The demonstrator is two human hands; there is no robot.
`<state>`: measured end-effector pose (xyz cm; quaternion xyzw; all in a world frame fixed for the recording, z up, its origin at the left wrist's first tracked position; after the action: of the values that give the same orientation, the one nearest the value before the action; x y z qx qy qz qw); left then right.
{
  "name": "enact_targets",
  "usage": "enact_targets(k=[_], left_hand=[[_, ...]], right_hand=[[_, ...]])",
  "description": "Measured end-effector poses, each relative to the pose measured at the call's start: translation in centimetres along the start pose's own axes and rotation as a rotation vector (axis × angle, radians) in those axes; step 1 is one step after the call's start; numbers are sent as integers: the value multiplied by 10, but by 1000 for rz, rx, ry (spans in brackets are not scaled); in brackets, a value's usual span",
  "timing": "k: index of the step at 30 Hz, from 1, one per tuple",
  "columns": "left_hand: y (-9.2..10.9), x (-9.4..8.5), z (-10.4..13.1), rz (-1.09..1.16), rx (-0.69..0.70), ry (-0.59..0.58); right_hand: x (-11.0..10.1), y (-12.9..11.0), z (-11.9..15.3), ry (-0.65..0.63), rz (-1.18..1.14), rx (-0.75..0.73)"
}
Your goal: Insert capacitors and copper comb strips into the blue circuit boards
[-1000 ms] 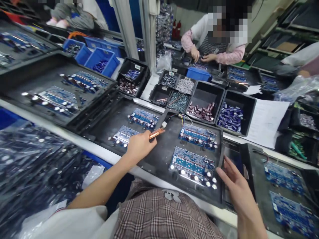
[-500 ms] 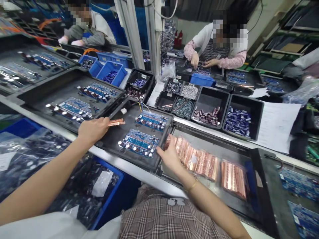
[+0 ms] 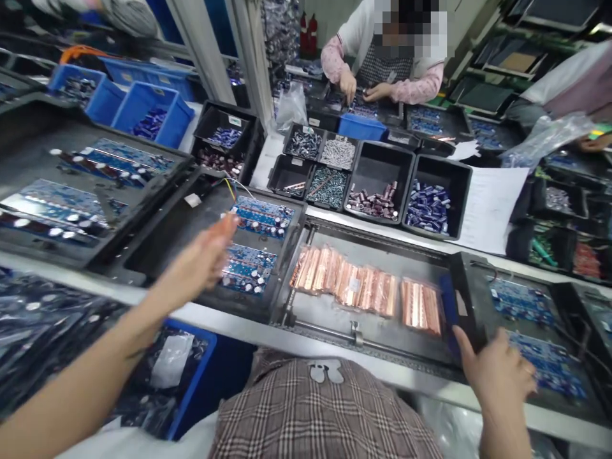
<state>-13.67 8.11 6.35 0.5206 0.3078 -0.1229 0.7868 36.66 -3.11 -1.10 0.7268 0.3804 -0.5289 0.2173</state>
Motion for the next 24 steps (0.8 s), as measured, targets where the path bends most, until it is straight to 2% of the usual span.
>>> enact_targets(k=[2,4,6,9,12,13,15,18,21,22,24], left_hand=[[15,53,25,305,-135,-414],[26,102,48,422,-180,-631],[34,142,64,445,-149,-713],[43,182,79,432,-59,-730],[51,202,88,467,-12,-745],[54,205,90,486,-9,-758],[59,209,93,512,-10,-778],[63,212,93,582,-61,-793],[58,216,84,671,-167,-726],[55,217,79,657,-185,-683],[45,218,68,547,-186,-609]], right_hand=[[6,20,6,-136,48,7],[10,16,14,-204,-27,-33],[10,-3,22,-223,-168,-82],[3,-42,33,-291,-372,-140],[-7,-83,38,-490,-621,-250],[-11,-96,38,-578,-757,-286],[-18,-115,35,-688,-1080,-264],[-24,-131,24,-683,-1450,-75],[-19,-133,-2,-623,-1566,69],[-14,-133,-15,-586,-1530,50],[1,-135,-43,-502,-1327,-150]])
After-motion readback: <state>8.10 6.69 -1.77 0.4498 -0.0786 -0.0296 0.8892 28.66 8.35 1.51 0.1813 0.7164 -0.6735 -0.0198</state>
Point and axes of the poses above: each hand's wrist, its own z-axis away from the middle knuckle, its own x-axis out of the palm, y = z × x, the point moved 1 cm from there along -z, towards the middle knuckle, and after that the axes turned 8 degrees about y, right-handed, at the moved point
